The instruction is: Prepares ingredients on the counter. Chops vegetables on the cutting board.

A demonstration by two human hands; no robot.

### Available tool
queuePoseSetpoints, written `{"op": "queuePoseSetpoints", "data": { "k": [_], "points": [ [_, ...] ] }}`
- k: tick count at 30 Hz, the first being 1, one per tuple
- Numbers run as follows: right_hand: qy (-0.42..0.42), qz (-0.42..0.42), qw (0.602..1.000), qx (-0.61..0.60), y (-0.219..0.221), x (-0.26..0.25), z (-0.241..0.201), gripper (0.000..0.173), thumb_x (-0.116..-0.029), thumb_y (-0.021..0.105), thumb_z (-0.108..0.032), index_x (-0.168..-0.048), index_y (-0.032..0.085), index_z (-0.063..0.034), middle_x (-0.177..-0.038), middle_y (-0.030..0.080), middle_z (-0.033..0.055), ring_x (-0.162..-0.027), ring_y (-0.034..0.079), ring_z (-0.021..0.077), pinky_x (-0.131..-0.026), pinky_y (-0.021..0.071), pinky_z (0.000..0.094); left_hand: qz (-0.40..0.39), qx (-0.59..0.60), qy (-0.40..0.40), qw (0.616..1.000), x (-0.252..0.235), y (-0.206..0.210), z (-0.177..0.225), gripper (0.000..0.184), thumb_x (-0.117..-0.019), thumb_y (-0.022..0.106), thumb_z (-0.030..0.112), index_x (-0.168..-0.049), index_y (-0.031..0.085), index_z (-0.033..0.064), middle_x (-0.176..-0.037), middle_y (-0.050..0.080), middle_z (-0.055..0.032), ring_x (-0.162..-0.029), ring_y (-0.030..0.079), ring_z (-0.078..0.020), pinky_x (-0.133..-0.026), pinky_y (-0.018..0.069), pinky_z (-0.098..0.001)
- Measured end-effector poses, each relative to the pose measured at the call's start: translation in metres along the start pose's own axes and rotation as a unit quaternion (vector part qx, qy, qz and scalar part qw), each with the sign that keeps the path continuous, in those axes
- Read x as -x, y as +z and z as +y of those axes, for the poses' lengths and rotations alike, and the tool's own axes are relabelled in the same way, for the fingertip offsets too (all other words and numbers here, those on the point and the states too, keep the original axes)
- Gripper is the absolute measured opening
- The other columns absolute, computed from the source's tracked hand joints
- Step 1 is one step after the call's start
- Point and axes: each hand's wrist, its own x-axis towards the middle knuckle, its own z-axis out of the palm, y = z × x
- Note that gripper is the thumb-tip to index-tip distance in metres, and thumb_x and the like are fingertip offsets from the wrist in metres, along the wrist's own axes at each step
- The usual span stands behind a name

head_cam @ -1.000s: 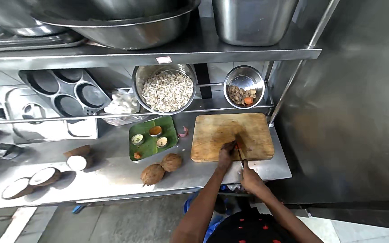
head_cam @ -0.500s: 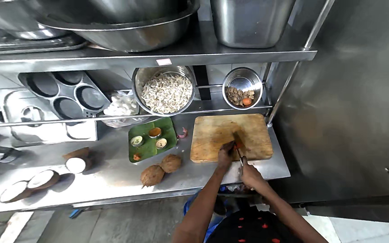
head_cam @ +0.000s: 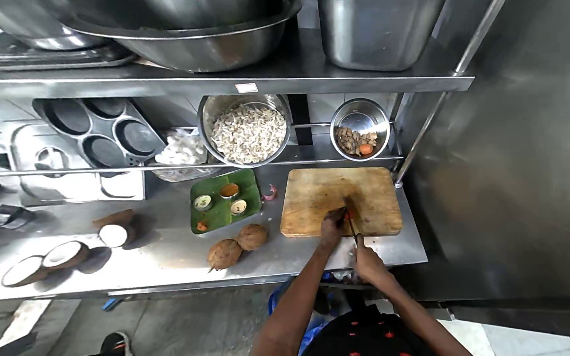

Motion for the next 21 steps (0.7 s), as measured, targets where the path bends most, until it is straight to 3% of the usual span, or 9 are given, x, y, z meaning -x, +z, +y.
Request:
{"op": "queuePoseSetpoints", "data": {
  "k": [4,8,11,14,21],
  "points": [
    [0.008,0.049,0.999,0.022,0.042,-0.022,0.018,0.071,-0.1051,0.046,-0.027,-0.165,0.009,-0.0196,-0.107,0.072,0.0163,-0.099,0.073,0.0370,-0.082,0.0593,0.0565,0.005,0.017,0.001,1.000,0.001,-0.002,0.006,0.033,-0.0991,0.063,0.010,-0.130,0.072,0.0140,-0.136,0.068,-0.0021,-0.129,0.061,-0.0199,-0.112,0.0480,-0.0433],
    [0.006,0.042,0.999,0.017,0.034,-0.021,0.018,0.070,-0.1054,0.046,-0.031,-0.165,0.010,-0.0195,-0.109,0.072,0.0171,-0.102,0.072,0.0376,-0.084,0.0585,0.0571,0.011,0.014,0.005,1.000,0.000,-0.001,0.004,0.033,-0.0987,0.064,0.012,-0.130,0.072,0.0139,-0.134,0.069,-0.0022,-0.128,0.061,-0.0193,-0.112,0.0479,-0.0426],
    [0.000,0.016,1.000,-0.011,0.001,-0.010,0.007,0.069,-0.1056,0.048,-0.031,-0.164,0.013,-0.0187,-0.105,0.071,0.0192,-0.094,0.072,0.0384,-0.080,0.0585,0.0583,0.000,0.007,-0.006,1.000,0.002,-0.004,0.010,0.036,-0.0995,0.062,0.010,-0.134,0.069,0.0126,-0.137,0.067,-0.0059,-0.131,0.060,-0.0227,-0.114,0.0465,-0.0444],
    [-0.002,-0.013,1.000,-0.028,-0.023,-0.002,-0.003,0.064,-0.1051,0.049,-0.029,-0.160,0.018,-0.0176,-0.098,0.068,0.0184,-0.078,0.072,0.0335,-0.068,0.0596,0.0520,0.007,-0.005,0.011,1.000,0.001,0.000,0.004,0.037,-0.1001,0.062,0.011,-0.137,0.067,0.0119,-0.140,0.065,-0.0068,-0.131,0.060,-0.0257,-0.114,0.0461,-0.0466],
    [-0.004,-0.026,0.999,-0.021,-0.023,0.003,-0.004,0.052,-0.1079,0.043,-0.030,-0.155,0.024,-0.0169,-0.094,0.067,0.0167,-0.076,0.071,0.0321,-0.068,0.0591,0.0493,0.000,-0.011,0.011,1.000,-0.001,0.005,-0.003,0.036,-0.1008,0.063,0.015,-0.137,0.067,0.0119,-0.140,0.065,-0.0058,-0.132,0.059,-0.0252,-0.114,0.0457,-0.0460]
  ]
}}
